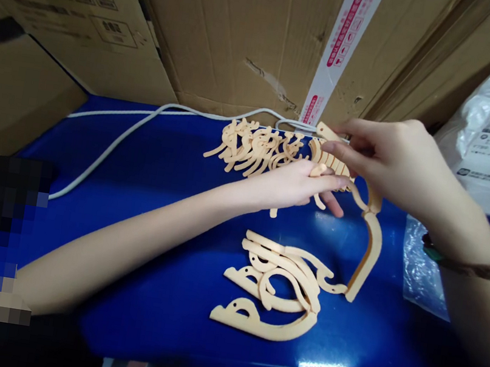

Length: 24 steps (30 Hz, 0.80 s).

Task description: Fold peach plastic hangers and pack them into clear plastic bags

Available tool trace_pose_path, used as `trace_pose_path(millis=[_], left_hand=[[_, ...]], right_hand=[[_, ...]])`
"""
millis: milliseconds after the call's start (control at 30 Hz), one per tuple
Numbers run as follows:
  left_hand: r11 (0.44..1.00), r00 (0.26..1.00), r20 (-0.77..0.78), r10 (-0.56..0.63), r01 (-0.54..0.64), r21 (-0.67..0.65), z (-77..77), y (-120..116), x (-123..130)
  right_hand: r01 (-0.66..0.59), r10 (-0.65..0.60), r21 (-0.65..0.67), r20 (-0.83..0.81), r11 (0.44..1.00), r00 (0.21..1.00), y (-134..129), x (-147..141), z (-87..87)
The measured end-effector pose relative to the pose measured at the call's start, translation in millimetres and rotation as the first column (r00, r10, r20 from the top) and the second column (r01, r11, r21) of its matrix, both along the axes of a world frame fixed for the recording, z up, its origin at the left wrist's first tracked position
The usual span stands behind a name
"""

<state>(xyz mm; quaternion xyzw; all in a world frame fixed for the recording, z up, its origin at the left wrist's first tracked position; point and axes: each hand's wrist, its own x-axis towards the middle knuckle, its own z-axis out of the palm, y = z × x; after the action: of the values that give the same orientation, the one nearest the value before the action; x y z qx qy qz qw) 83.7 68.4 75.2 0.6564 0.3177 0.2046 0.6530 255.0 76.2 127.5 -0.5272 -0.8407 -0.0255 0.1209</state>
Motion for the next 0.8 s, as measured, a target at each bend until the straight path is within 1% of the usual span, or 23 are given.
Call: trace_pose_path(millis=[100,200,333,367,433,500,533,567,633,667,733,800], left_hand=[[0.999,0.999,-0.007,0.053,-0.053,-0.009,-4.8,5,0],[0.999,0.999,0.003,0.047,-0.047,-0.003,-10.4,8,0],[0.999,1.0,0.02,0.023,-0.023,0.044,-10.1,8,0],[0.999,0.999,0.024,0.029,-0.03,0.046,-9.6,7,0],[0.997,0.997,0.039,0.07,-0.071,0.035,-9.2,7,2],[0.982,0.98,0.087,0.179,-0.183,0.04,-9.6,8,2],[0.96,0.955,0.13,0.266,-0.274,0.05,-9.5,9,2],[0.923,0.913,0.183,0.364,-0.38,0.059,-9.0,11,1],[0.821,0.8,0.284,0.529,-0.567,0.069,-5.8,15,-3],[0.773,0.748,0.309,0.587,-0.632,0.062,-3.1,16,-5],[0.715,0.688,0.294,0.664,-0.699,0.019,2.9,19,-9],[0.699,0.67,0.246,0.7,-0.713,-0.048,7.7,20,-12]], right_hand=[[0.025,-0.032,0.104,0.066,0.994,0.997,4,2,-6.1],[0.029,-0.047,0.14,0.124,0.99,0.991,10,5,-11.8],[0.095,-0.128,0.204,0.152,0.974,0.98,17,8,-18.7],[0.095,-0.129,0.219,0.146,0.971,0.981,18,9,-20.3],[0.061,-0.089,0.219,0.118,0.974,0.989,21,10,-22.8],[0.007,-0.02,0.174,0.077,0.985,0.997,21,9,-24.2],[-0.022,0.014,0.14,0.06,0.99,0.998,20,7,-24.5],[-0.046,0.041,0.109,0.047,0.993,0.998,18,5,-24.6],[-0.072,0.07,0.081,0.035,0.994,0.997,14,0,-24.5],[-0.077,0.074,0.083,0.033,0.994,0.997,12,-3,-24.5],[-0.079,0.076,0.102,0.029,0.992,0.997,8,-7,-25.0],[-0.082,0.079,0.112,0.025,0.99,0.997,5,-9,-26.0]])
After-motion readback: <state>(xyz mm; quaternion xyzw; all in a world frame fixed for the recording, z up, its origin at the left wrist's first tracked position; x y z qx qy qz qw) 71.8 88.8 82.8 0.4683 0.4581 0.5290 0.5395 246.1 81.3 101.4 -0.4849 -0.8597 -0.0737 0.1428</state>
